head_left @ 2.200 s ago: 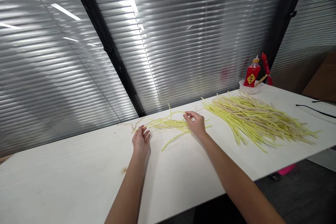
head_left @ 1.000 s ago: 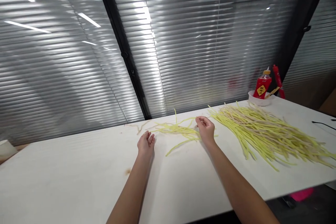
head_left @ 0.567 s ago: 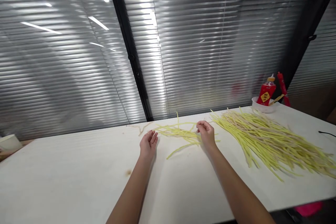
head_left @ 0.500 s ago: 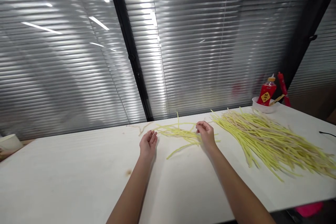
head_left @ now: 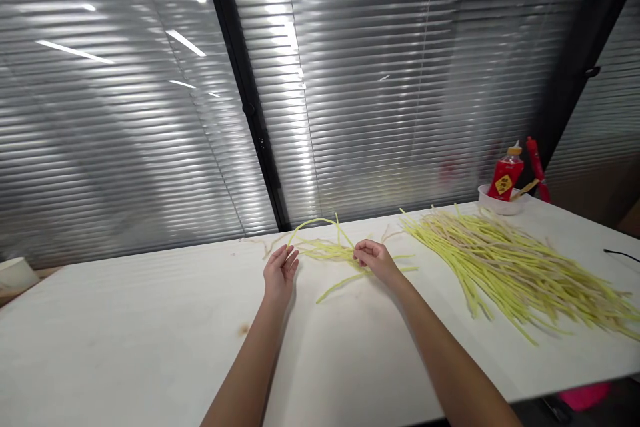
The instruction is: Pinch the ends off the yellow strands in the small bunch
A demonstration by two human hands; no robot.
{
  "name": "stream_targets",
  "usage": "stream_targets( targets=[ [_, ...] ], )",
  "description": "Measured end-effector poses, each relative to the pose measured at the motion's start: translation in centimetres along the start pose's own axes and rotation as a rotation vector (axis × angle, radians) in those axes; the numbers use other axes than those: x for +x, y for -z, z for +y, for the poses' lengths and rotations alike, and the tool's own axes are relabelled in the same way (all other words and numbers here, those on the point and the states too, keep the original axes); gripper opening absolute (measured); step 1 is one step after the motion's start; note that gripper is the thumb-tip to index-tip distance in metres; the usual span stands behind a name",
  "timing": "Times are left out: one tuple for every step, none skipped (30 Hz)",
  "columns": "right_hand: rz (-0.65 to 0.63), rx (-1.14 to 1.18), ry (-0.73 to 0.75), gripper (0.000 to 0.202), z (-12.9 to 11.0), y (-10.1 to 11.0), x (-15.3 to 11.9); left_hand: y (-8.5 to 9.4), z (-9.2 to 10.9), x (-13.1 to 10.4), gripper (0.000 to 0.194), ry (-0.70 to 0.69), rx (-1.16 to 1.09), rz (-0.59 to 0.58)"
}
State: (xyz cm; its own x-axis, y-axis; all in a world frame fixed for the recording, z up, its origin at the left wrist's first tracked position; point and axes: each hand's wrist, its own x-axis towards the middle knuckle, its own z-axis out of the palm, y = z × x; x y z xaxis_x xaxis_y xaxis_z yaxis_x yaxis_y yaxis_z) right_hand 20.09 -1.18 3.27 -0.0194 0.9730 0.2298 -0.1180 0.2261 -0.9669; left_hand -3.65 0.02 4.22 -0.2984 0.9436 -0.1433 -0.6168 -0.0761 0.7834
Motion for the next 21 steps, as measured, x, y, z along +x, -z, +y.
stream_targets(
  targets=[
    [0.001,-0.005,0.009,0.019,0.0,0.0,0.0,0.0,-0.1,-0.1,0.016,-0.003,0.045,-0.015],
    [0.005,-0.01,0.017,0.021,0.0,0.0,0.0,-0.1,-0.2,-0.1,0.019,-0.009,0.089,-0.033],
    [0.009,-0.017,0.023,0.022,0.0,0.0,0.0,-0.1,-0.3,-0.2,0.023,-0.016,0.129,-0.056],
    [0.013,-0.029,0.026,0.023,0.2,0.1,0.0,0.0,-0.4,-0.2,0.027,-0.023,0.164,-0.083],
    [0.018,-0.048,0.026,0.023,0.3,0.2,0.1,0.0,-0.5,-0.3,0.031,-0.027,0.194,-0.113],
    [0.018,-0.07,0.026,0.022,0.5,0.2,0.1,0.0,-0.6,-0.3,0.035,-0.028,0.219,-0.142],
    [0.013,-0.091,0.025,0.022,0.7,0.3,0.2,0.0,-0.7,-0.4,0.037,-0.024,0.241,-0.168],
    [0.005,-0.106,0.026,0.021,0.9,0.3,0.2,0.0,-0.8,-0.5,0.039,-0.018,0.263,-0.19],
    [-0.006,-0.114,0.029,0.02,1.0,0.3,0.2,-0.1,-1.0,-0.6,0.04,-0.01,0.285,-0.21],
    [-0.018,-0.115,0.037,0.019,1.0,0.3,0.2,-0.2,-1.1,-0.8,0.041,0.0,0.308,-0.232],
    [-0.028,-0.112,0.047,0.018,1.0,0.3,0.2,-0.3,-1.1,-0.9,0.041,0.012,0.33,-0.254],
    [-0.035,-0.11,0.057,0.018,1.0,0.2,0.2,-0.4,-1.2,-1.1,0.041,0.023,0.351,-0.276],
    [-0.038,-0.107,0.065,0.017,0.9,0.1,0.2,-0.6,-1.3,-1.4,0.04,0.033,0.368,-0.293],
    [-0.039,-0.104,0.071,0.017,0.9,0.1,0.1,-0.7,-1.4,-1.6,0.04,0.041,0.382,-0.305],
    [-0.039,-0.098,0.076,0.017,0.8,0.0,0.1,-0.9,-1.4,-1.8,0.038,0.048,0.394,-0.312],
    [-0.04,-0.091,0.078,0.017,0.8,0.0,0.1,-1.0,-1.4,-2.0,0.037,0.053,0.404,-0.316],
    [-0.044,-0.086,0.078,0.017,0.8,0.0,0.1,-1.1,-1.5,-2.1,0.036,0.057,0.412,-0.319],
    [-0.051,-0.081,0.076,0.017,0.8,-0.1,0.1,-1.2,-1.5,-2.2,0.036,0.062,0.419,-0.323],
    [-0.059,-0.078,0.073,0.017,0.9,-0.1,0.1,-1.3,-1.5,-2.3,0.035,0.066,0.425,-0.327],
    [-0.069,-0.079,0.069,0.016,1.0,-0.1,0.1,-1.3,-1.5,-2.4,0.034,0.07,0.428,-0.332],
    [-0.08,-0.08,0.065,0.016,1.1,-0.1,0.1,-1.3,-1.6,-2.4,0.033,0.073,0.43,-0.336]
  ],
)
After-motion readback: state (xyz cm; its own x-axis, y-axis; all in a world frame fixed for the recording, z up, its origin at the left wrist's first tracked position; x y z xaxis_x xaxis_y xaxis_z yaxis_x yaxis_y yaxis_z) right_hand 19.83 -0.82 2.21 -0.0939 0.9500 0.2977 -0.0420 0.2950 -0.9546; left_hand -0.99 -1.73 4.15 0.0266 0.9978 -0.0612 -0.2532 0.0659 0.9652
